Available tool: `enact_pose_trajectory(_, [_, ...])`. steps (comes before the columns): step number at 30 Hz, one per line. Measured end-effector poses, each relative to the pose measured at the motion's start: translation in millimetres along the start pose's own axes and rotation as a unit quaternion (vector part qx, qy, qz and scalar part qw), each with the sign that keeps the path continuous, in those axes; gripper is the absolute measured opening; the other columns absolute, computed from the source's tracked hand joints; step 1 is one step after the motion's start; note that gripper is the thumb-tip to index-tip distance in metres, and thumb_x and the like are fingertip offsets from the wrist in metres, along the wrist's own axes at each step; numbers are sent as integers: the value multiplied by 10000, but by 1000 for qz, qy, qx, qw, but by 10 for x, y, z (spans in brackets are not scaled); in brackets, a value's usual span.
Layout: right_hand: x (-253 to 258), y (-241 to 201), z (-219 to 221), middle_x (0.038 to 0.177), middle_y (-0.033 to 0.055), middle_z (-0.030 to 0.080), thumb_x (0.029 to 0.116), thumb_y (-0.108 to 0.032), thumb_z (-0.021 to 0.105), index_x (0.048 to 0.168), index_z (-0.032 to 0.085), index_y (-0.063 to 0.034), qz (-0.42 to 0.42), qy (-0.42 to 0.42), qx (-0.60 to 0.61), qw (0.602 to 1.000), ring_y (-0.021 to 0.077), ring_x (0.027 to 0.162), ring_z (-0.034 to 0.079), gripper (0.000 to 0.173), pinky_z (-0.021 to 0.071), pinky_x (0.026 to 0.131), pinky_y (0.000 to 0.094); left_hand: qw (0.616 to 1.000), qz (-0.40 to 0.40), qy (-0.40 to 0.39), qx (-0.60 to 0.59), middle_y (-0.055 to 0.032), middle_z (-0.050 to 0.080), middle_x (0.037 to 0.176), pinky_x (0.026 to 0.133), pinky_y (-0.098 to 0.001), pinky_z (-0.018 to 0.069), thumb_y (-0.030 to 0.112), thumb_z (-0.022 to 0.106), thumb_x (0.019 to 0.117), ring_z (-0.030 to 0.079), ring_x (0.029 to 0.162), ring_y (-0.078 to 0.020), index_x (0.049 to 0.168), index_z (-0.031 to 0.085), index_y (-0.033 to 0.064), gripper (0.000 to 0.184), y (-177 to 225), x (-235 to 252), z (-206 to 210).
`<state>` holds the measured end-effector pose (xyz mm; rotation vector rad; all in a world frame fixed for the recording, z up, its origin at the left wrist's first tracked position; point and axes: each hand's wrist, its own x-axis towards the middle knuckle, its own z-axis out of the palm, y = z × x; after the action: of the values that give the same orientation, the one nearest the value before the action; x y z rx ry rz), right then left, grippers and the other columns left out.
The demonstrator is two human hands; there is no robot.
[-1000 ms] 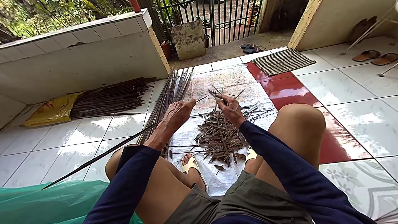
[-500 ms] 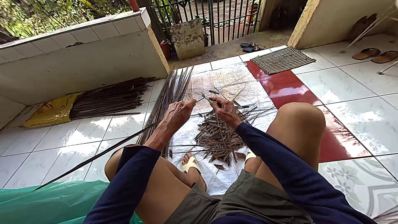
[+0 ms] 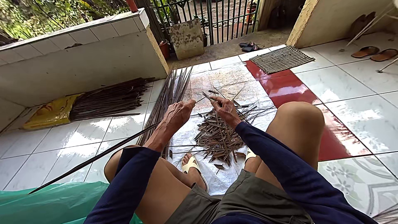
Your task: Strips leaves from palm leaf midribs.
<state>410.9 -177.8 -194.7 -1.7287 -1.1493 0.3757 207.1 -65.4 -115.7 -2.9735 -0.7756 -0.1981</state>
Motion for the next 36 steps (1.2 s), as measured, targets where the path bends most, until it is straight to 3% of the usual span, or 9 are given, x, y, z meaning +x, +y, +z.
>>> enact_pose_trajectory(10, [139, 219, -55, 843, 27, 703, 1072, -358, 529, 1295, 720, -188, 54, 5, 58, 997, 152, 710, 629, 339, 524, 711, 406, 1000, 3, -7, -12, -129, 667, 741, 652, -544, 545, 324, 417, 1109, 688, 705, -352, 1330, 651, 225, 336, -86, 9, 38])
enact_pose_trajectory(16, [253, 421, -150, 863, 67, 704, 1075, -361, 525, 1264, 724, -135, 97, 41, 61, 993, 195, 733, 637, 356, 525, 733, 447, 999, -2, -5, -32, -131, 662, 738, 658, -552, 539, 324, 434, 1109, 683, 709, -360, 1329, 649, 229, 321, -99, -27, -29])
enact_pose_trajectory(20, [236, 422, -224, 856, 57, 670, 1090, -349, 500, 1285, 689, -104, 68, 90, 117, 987, 160, 697, 596, 366, 509, 683, 377, 997, -21, -13, -79, -117, 667, 763, 654, -561, 535, 358, 421, 1112, 680, 721, -338, 1220, 673, 190, 321, -130, -32, -67])
enact_pose_trajectory(24, [117, 182, -201, 810, 32, 632, 1054, -442, 553, 1281, 683, -120, 26, 39, 179, 983, 135, 632, 536, 414, 465, 584, 330, 974, -48, -51, -216, -41, 629, 646, 594, -445, 530, 398, 410, 1117, 613, 556, -203, 1127, 688, 187, 349, -73, -57, -180])
enact_pose_trajectory(26, [84, 54, -146, 812, 22, 639, 1029, -423, 612, 1237, 698, -132, 13, 13, 206, 978, 117, 615, 531, 368, 446, 550, 298, 964, -8, -74, -254, -6, 639, 638, 615, -408, 538, 374, 397, 1122, 613, 552, -158, 1135, 693, 187, 350, -118, 62, -122])
enact_pose_trajectory(28, [79, -9, -83, 774, 11, 608, 1019, -388, 644, 1120, 701, -120, 12, 9, 237, 971, 109, 600, 508, 292, 418, 531, 273, 948, 36, -68, -308, -21, 627, 613, 544, -362, 519, 354, 413, 1120, 581, 498, -149, 1108, 699, 165, 343, -110, 52, -38])
enact_pose_trajectory(30, [93, -24, -42, 723, 2, 563, 1008, -320, 670, 1040, 693, -98, 14, 26, 263, 964, 93, 565, 467, 226, 382, 510, 251, 940, 47, -94, -323, -21, 636, 635, 555, -336, 510, 326, 410, 1125, 577, 512, -137, 1115, 698, 143, 342, -46, 104, -53])
enact_pose_trajectory(33, [124, 7, -72, 714, 2, 563, 1006, -287, 675, 1013, 681, -80, 27, 55, 266, 962, 88, 565, 470, 207, 385, 517, 246, 931, 36, -130, -338, -33, 649, 663, 440, -292, 457, 357, 442, 1116, 549, 459, -136, 1125, 668, 129, 322, -19, 159, -83])
enact_pose_trajectory(36, [190, 79, -186, 708, 2, 559, 1007, -295, 666, 1026, 680, -74, 40, 87, 249, 964, 94, 548, 465, 222, 389, 501, 261, 927, 7, -128, -353, -58, 646, 664, 402, -301, 432, 354, 473, 1106, 528, 431, -168, 1133, 661, 138, 288, -83, 72, -89])
